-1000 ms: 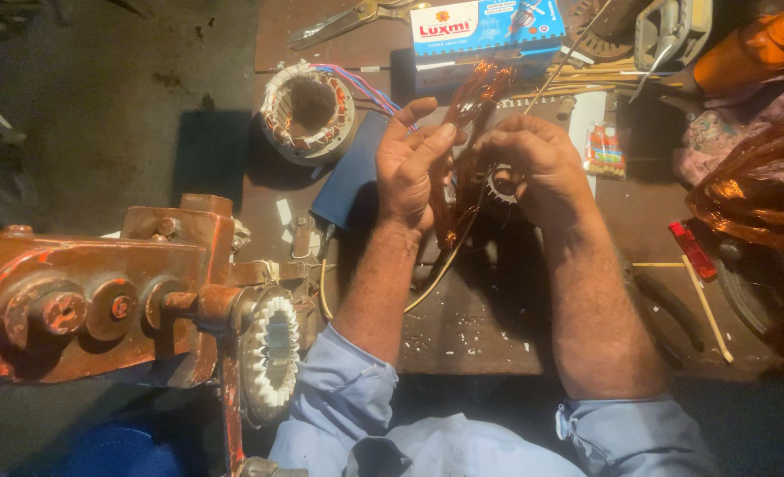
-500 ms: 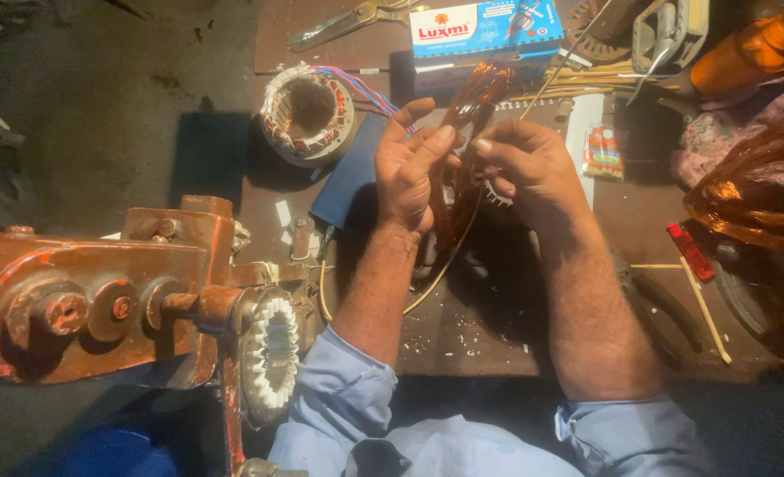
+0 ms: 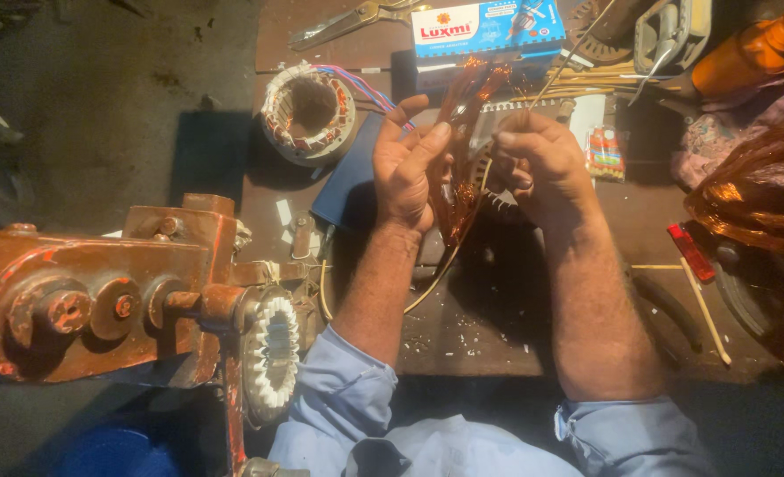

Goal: The person winds copper wire around a motor stator core by hand, carefully aligning and securing the wire in the slots. The hands rotate the stator and feed the wire through the slots repeatedly.

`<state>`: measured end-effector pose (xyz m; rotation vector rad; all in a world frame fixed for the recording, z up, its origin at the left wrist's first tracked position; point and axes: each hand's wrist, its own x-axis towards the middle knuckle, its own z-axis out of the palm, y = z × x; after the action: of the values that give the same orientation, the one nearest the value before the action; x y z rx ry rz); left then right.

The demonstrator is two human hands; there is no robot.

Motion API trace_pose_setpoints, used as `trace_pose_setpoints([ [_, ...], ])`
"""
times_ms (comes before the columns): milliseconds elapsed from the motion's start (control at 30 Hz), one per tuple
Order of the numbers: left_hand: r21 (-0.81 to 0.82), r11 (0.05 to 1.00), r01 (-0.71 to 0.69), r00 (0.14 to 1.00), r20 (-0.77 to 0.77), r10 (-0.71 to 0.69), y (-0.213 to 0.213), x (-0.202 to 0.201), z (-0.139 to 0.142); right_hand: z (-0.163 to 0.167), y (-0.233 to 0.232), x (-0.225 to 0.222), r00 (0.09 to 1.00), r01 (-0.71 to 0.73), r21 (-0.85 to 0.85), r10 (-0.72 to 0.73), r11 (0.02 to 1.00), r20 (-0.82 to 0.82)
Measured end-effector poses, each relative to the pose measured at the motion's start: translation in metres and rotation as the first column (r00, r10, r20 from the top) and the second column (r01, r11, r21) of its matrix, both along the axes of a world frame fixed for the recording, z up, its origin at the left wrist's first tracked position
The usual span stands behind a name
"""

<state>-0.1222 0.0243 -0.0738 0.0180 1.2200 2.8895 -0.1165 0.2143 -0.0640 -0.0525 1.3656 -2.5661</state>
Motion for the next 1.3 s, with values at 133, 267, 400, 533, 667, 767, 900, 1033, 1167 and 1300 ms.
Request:
trace_pose_setpoints([
  [133,0.025,0.999,0.025,0.999,-0.031,-0.025,0.001,0.0,0.002,0.007,-0.01,0.003,0.994,0.107,0.133,-0.105,0.985,-0.018],
  [267,0.039,0.999,0.035,0.999,-0.018,-0.034,0.004,0.002,0.005,0.015,-0.013,0.005,0.996,0.09,0.1,-0.088,0.991,-0.017],
  [400,0.007,0.999,0.035,0.999,-0.023,-0.034,0.005,0.0,0.004,0.02,-0.013,0.007,1.0,0.002,0.146,-0.004,0.989,0.011],
  [533,-0.005,0.999,0.033,0.999,-0.041,-0.033,0.004,0.001,0.003,0.021,-0.012,0.009,0.993,-0.003,0.236,-0.024,0.972,0.113],
  [667,0.012,0.999,0.038,0.999,0.014,-0.038,0.006,0.001,0.006,0.02,-0.011,0.009,0.995,-0.066,0.217,0.049,0.974,0.084],
  [767,0.03,0.999,0.042,0.998,0.035,-0.043,0.005,0.001,0.006,0.02,-0.01,0.008,0.993,-0.117,0.204,0.108,0.972,0.056],
  [900,0.027,0.999,0.027,0.999,0.032,-0.028,0.003,-0.001,0.003,0.02,-0.01,0.008,0.987,-0.161,0.245,0.162,0.956,0.016],
  [1033,0.033,0.999,0.024,0.999,0.023,-0.024,0.003,-0.002,-0.001,0.017,-0.012,0.008,0.99,-0.131,0.379,0.14,0.916,0.004],
  [1167,0.058,0.998,0.03,0.999,0.023,-0.032,0.003,-0.003,-0.002,0.01,-0.01,0.006,0.987,-0.154,0.353,0.156,0.923,0.023],
  [1300,0.058,0.998,0.03,0.999,0.042,-0.032,0.0,-0.005,-0.002,0.0,-0.005,0.003,0.987,-0.162,0.289,0.162,0.943,0.024],
])
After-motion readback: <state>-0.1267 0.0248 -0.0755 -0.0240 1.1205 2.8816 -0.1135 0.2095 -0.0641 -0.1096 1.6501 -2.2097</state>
